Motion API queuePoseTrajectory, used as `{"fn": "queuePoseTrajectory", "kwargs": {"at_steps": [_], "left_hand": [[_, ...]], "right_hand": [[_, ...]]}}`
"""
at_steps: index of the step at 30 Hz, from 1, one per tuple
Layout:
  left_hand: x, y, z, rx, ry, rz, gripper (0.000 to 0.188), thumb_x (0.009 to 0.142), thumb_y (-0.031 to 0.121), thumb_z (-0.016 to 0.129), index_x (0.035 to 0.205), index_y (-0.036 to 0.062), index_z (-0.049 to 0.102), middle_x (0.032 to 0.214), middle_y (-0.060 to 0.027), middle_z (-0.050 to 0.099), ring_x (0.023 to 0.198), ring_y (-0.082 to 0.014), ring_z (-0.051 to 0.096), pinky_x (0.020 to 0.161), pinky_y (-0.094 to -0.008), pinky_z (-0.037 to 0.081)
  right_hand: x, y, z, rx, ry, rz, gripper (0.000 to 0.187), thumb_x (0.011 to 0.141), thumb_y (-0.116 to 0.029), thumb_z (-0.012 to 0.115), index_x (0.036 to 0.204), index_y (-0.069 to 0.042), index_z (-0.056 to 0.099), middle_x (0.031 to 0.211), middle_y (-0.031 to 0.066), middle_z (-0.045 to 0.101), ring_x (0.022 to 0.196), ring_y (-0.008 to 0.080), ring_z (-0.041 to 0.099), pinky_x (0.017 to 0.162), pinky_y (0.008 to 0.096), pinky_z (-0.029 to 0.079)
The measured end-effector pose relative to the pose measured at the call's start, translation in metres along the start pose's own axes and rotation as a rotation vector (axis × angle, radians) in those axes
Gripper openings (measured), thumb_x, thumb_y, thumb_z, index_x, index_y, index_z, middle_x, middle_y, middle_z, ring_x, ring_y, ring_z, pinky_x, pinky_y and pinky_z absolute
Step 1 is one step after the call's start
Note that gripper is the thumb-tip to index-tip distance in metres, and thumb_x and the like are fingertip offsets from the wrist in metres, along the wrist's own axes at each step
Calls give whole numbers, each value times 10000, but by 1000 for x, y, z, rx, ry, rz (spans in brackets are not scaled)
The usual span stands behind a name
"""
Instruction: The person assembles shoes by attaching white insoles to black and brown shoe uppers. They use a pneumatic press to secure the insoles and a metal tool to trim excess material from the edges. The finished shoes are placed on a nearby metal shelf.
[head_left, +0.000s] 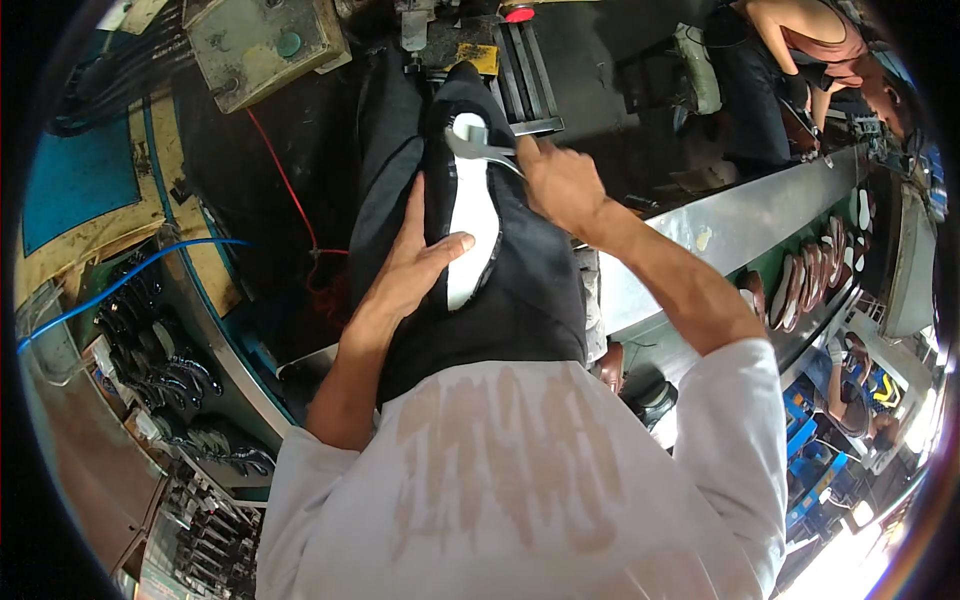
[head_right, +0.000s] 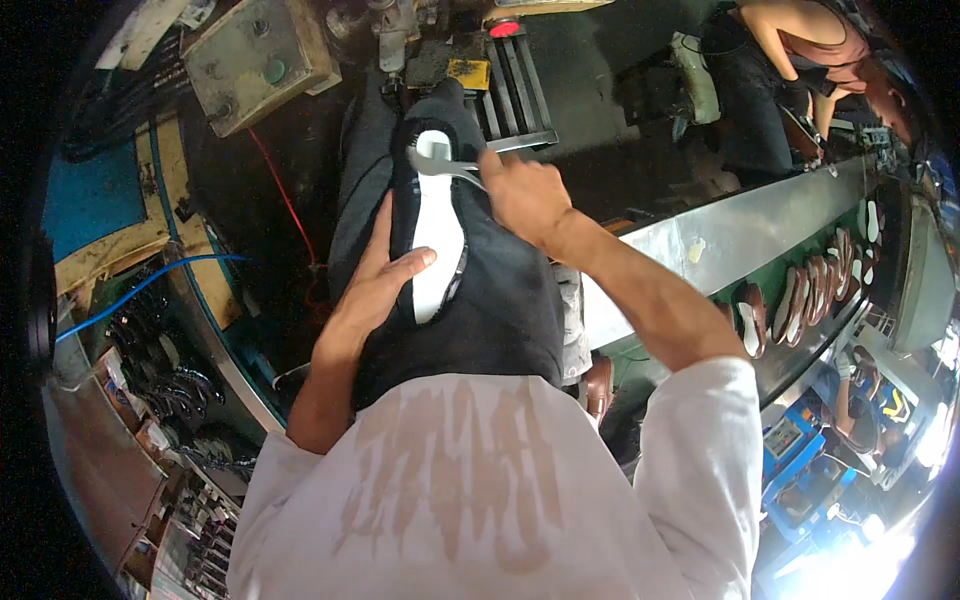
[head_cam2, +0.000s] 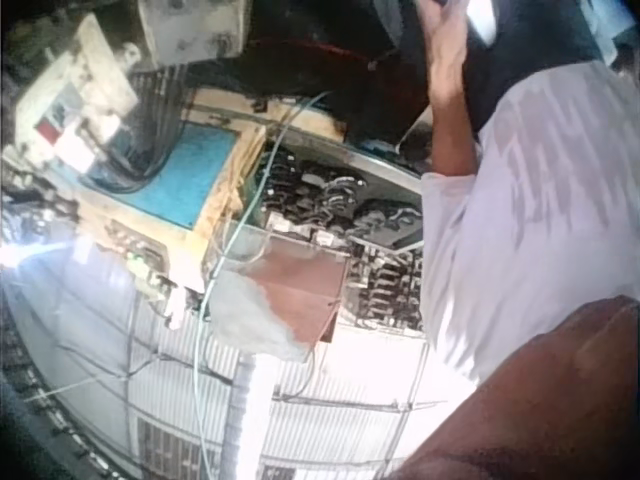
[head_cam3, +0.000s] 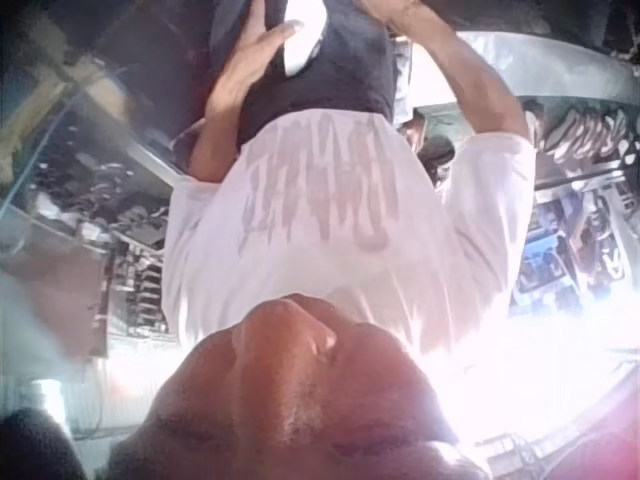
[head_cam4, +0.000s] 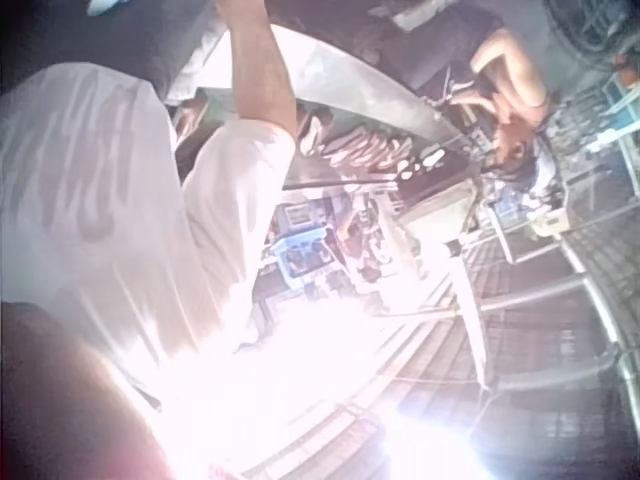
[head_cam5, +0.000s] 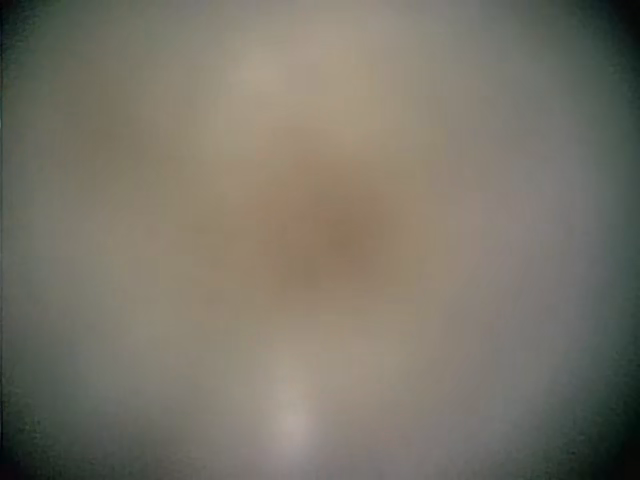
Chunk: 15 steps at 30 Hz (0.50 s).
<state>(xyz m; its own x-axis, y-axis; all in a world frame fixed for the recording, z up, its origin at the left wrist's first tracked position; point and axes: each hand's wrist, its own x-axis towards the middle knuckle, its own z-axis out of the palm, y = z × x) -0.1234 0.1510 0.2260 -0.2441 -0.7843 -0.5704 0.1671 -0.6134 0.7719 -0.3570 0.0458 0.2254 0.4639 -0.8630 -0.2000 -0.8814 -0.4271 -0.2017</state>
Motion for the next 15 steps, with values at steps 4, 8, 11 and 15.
{"fn": "queuePoseTrajectory", "kwargs": {"at_steps": [4,8,11,15], "left_hand": [[11,-17,-10,122,13,170,1066,978,44,755,1744,32,13,1758,-198,254,1498,-262,457,1209,-369,429],[-1,-2,6,-17,16,65,1021,974,33,743,1744,17,73,1744,-184,289,1490,-264,469,1227,-371,404],[3,-16,-10,-107,-31,89,997,967,7,728,1744,28,104,1718,-177,348,1475,-271,498,1217,-386,427],[-10,-16,-17,-492,-135,50,989,953,-29,688,1759,98,128,1665,-172,432,1493,-297,491,1226,-423,427]], "right_hand": [[-22,0,-33,120,41,14,211,891,-96,698,1056,-26,587,974,210,729,905,427,768,764,504,624],[-37,-9,19,15,29,18,251,877,-128,722,1066,-17,599,962,213,735,916,429,764,768,500,619],[-37,-5,-15,54,-155,99,307,861,-156,748,1092,0,618,972,236,746,890,432,764,764,506,616],[-69,-24,-25,786,352,400,220,884,-79,694,1073,2,617,882,246,736,820,423,771,717,475,594]]}}
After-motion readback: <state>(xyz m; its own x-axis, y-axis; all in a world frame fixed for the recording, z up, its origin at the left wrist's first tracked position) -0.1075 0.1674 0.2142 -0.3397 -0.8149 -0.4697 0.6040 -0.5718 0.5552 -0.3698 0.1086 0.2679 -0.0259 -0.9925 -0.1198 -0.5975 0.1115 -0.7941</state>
